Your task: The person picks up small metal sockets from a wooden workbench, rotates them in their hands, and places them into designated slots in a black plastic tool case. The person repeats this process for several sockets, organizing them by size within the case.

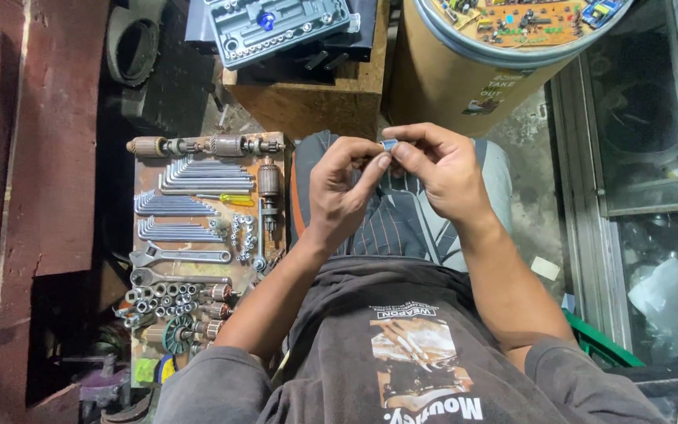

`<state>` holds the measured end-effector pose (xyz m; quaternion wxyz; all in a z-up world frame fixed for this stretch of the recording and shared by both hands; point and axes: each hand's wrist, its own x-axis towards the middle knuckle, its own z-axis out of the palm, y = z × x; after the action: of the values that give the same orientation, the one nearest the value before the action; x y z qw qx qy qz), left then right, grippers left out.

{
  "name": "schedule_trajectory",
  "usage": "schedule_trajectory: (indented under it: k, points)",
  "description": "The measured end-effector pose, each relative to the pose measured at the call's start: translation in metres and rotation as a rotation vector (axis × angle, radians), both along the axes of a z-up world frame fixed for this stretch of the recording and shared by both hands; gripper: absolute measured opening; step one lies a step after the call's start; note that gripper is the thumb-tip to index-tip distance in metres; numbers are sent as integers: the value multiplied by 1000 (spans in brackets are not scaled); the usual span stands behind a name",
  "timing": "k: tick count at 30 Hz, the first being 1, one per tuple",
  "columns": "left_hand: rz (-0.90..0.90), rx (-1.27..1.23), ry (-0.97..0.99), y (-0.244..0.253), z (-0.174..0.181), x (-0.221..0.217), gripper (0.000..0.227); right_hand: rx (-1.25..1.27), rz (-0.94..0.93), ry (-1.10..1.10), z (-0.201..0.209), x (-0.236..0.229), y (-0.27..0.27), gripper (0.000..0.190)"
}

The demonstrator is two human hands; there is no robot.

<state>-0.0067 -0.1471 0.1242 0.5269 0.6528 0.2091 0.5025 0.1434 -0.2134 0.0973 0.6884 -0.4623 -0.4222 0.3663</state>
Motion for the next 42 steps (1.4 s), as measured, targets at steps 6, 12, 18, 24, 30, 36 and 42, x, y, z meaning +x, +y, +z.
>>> schedule_trajectory:
  k: [6,12,18,24,30,36,42]
  points:
    - [2,-71,56,2,-8,-10,11,29,-30,-42,-4,-5,6,23]
    - [-35,-263,-58,4,-30,-12,11,73,9,-86,-8,-11,8,23]
    - [-9,-162,-18,2,-17,-10,11,-33,37,31,-12,-13,11,24]
    - [-63,-249,-28,12,-40,-13,11,75,29,-160,-4,-10,14,23]
    - [7,-157,-23,3,-25,-6,11,-36,45,-4,-8,-14,11,19]
    - [-49,-228,-46,9,-38,-11,11,57,26,-161,-7,-9,12,22]
    - [0,-193,-83,2,-26,-8,11,-58,37,-65,-9,-13,12,18]
